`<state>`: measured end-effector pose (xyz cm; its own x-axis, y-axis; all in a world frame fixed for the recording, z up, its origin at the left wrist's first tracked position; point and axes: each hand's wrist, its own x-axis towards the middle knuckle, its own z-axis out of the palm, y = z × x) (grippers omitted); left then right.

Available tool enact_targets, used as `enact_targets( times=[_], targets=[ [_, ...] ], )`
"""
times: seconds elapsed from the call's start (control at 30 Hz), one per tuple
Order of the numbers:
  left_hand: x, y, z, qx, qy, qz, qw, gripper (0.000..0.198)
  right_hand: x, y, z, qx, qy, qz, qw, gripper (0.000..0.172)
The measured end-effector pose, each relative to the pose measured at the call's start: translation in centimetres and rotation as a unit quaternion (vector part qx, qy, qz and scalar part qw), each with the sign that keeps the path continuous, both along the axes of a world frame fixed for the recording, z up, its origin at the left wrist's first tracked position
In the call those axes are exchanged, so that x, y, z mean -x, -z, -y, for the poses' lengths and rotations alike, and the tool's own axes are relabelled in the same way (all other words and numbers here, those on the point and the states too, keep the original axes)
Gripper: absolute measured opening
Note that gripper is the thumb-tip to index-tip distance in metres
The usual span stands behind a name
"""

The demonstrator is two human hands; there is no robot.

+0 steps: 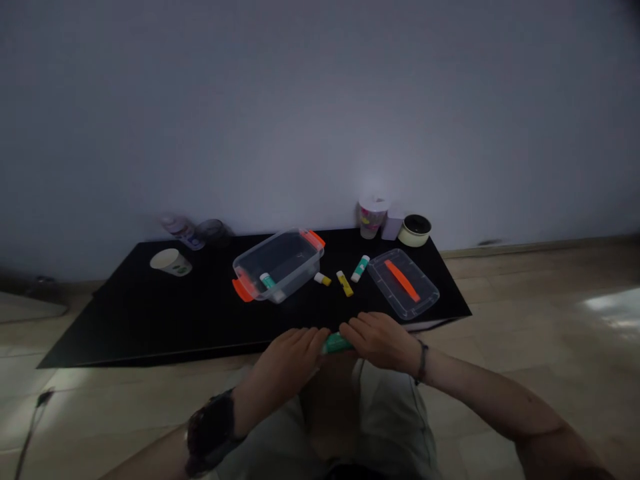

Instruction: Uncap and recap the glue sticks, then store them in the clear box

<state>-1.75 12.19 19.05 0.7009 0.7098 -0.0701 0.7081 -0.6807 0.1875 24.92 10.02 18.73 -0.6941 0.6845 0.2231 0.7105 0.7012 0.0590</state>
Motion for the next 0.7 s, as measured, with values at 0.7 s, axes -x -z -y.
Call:
enact_targets(
  times=[0.7],
  targets=[
    [-3.7, 11.6, -10.0, 0.024, -0.18, -0.038, 0.983, 0.03, -1.7, 13.9, -9.9, 0.165, 0.408, 0.031, 0.898, 0.041]
  ],
)
